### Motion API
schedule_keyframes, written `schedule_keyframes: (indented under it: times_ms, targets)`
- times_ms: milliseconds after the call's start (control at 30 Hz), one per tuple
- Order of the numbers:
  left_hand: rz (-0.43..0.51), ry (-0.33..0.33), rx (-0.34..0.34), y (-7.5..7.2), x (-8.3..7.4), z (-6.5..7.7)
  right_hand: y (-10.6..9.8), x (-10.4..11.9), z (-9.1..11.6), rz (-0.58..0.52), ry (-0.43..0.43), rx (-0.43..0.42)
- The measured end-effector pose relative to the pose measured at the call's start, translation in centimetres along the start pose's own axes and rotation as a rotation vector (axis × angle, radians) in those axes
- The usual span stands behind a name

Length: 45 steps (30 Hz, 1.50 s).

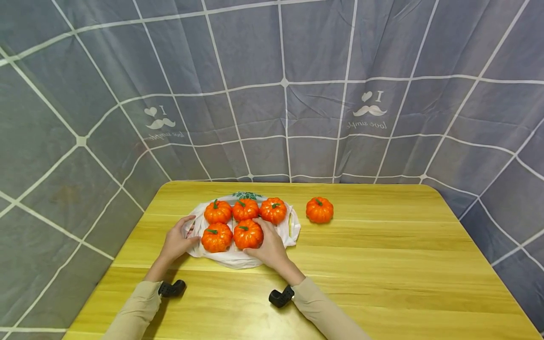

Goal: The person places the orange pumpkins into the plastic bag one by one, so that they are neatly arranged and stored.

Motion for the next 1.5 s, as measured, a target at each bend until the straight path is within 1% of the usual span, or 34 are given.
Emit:
schedule_keyframes:
  times_ms: [100, 400, 800, 1067, 1167, 1300, 1400, 1500]
  targets:
    - [-0.004, 0.010, -0.002, 0.0, 0.0, 0.0, 0.1, 0.0, 0.0, 0.008, -0.003, 0.001]
    - [-0.008, -0.004, 0.004, 0.1, 0.0, 0.0, 0.4, 0.2, 0.1, 0.015, -0.043, 0.014]
    - [0.005, -0.002, 0.003, 0.1, 0.1, 0.3, 1.0, -0.2, 0.3, 0.055, -0.021, 0.056]
    - [-0.005, 0.022, 0.003, 0.0, -0.3, 0.2, 0.7, 0.1, 0.2, 0.062, -0.044, 0.015]
    - [-0.006, 0.019, 0.000, -0.1, -0.3, 0.2, 0.6, 0.1, 0.2, 0.068, -0.056, 0.007]
    - [-0.008, 0.016, 0.003, 0.0, -0.2, 0.1, 0.1, 0.1, 0.3, 0.034, -0.069, -0.017]
    - [-0.013, 0.018, 0.000, 0.0, -0.2, 0.1, -0.8, 0.4, 0.4, 0.006, -0.111, -0.058]
    - [-0.020, 0.022, -0.007, -0.1, -0.3, 0.1, -1.9, 0.9, 0.7, 0.010, -0.171, -0.113]
Point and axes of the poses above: each hand's wrist, its own z-axis away from the middle knuckle, its own y-axis out of the palm, x = y × z, the point moved 10 cm from there along -z, towards the middle knuckle, and after that the axes turned 8 degrees about z, right-handed, at the moved point
